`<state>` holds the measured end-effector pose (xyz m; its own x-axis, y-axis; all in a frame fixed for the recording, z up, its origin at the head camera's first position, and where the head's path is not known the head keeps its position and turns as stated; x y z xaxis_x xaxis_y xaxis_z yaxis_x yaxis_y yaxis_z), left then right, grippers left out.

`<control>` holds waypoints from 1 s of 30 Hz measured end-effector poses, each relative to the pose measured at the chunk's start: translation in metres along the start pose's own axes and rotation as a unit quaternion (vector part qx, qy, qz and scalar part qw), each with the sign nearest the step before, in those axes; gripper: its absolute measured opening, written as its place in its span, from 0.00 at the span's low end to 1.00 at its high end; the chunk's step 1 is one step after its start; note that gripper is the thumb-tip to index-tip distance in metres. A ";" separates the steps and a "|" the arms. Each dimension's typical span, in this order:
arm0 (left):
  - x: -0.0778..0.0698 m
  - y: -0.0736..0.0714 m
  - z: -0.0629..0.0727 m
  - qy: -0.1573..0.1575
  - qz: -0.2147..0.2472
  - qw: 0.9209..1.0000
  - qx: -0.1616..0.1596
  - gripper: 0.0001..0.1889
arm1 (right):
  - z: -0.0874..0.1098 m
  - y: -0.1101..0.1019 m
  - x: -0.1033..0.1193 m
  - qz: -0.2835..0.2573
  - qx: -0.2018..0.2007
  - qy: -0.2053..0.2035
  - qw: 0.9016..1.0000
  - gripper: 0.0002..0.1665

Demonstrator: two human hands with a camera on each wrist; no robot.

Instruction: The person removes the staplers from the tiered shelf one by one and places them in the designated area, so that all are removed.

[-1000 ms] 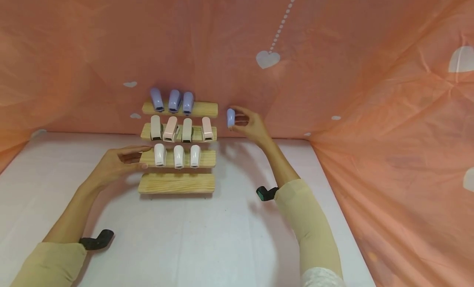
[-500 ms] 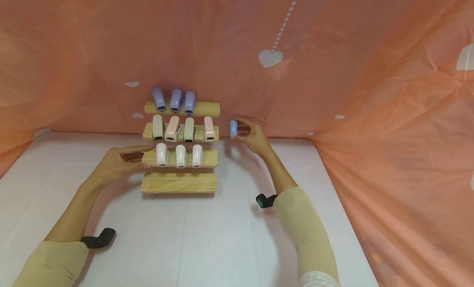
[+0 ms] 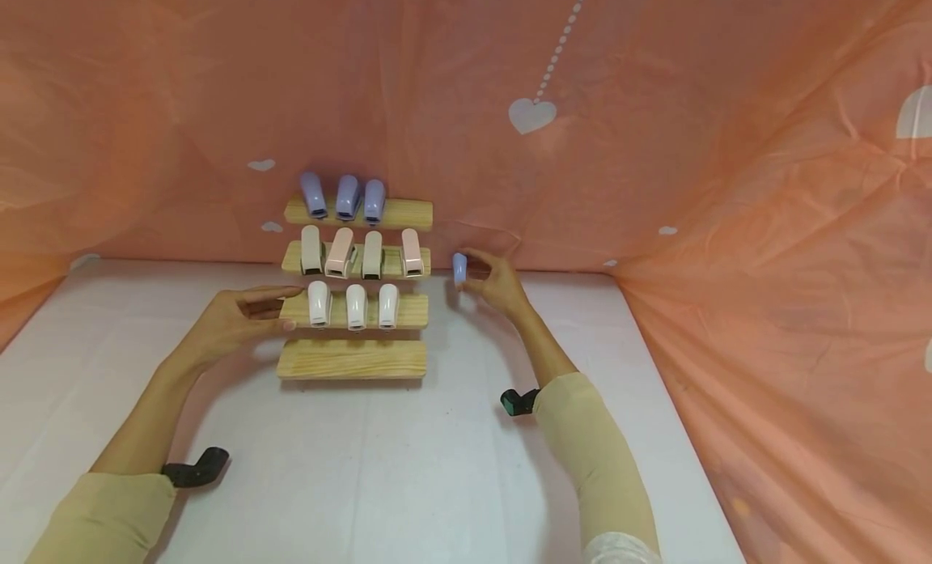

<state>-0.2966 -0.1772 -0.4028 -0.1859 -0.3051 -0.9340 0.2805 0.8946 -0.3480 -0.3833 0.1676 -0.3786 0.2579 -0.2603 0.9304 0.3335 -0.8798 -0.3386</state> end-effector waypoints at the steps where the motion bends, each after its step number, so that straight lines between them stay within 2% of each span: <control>1: 0.000 0.000 0.000 0.001 0.001 1.000 0.000 0.29 | -0.002 0.000 -0.006 -0.002 0.000 0.000 1.000 0.37; 6: 0.000 -0.003 0.000 0.000 -0.011 1.000 -0.002 0.29 | -0.009 0.002 -0.037 0.013 -0.002 0.002 1.000 0.39; 8: 0.000 -0.003 0.000 0.002 -0.019 1.000 -0.003 0.29 | -0.009 0.004 -0.040 0.025 0.001 0.005 1.000 0.38; 15: 0.002 0.001 -0.001 0.003 -0.016 1.000 0.000 0.29 | -0.002 0.004 -0.060 0.067 -0.009 0.056 0.996 0.38; 30: -0.001 -0.003 0.000 -0.003 -0.019 1.000 -0.005 0.29 | -0.005 0.016 -0.072 0.070 -0.008 0.054 0.996 0.38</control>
<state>-0.2972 -0.1795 -0.4010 -0.1911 -0.3412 -0.9204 0.2630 0.8856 -0.3829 -0.4015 0.1704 -0.4505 0.2013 -0.4216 0.8842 0.2872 -0.8376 -0.4647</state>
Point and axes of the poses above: each hand's wrist, its own z-axis away from the middle knuckle, its own y-axis out of the palm, x = y × z, the point moved 10 cm from there along -z, towards the middle knuckle, and after that the axes turned 4 degrees about x, right-handed, at the moved point
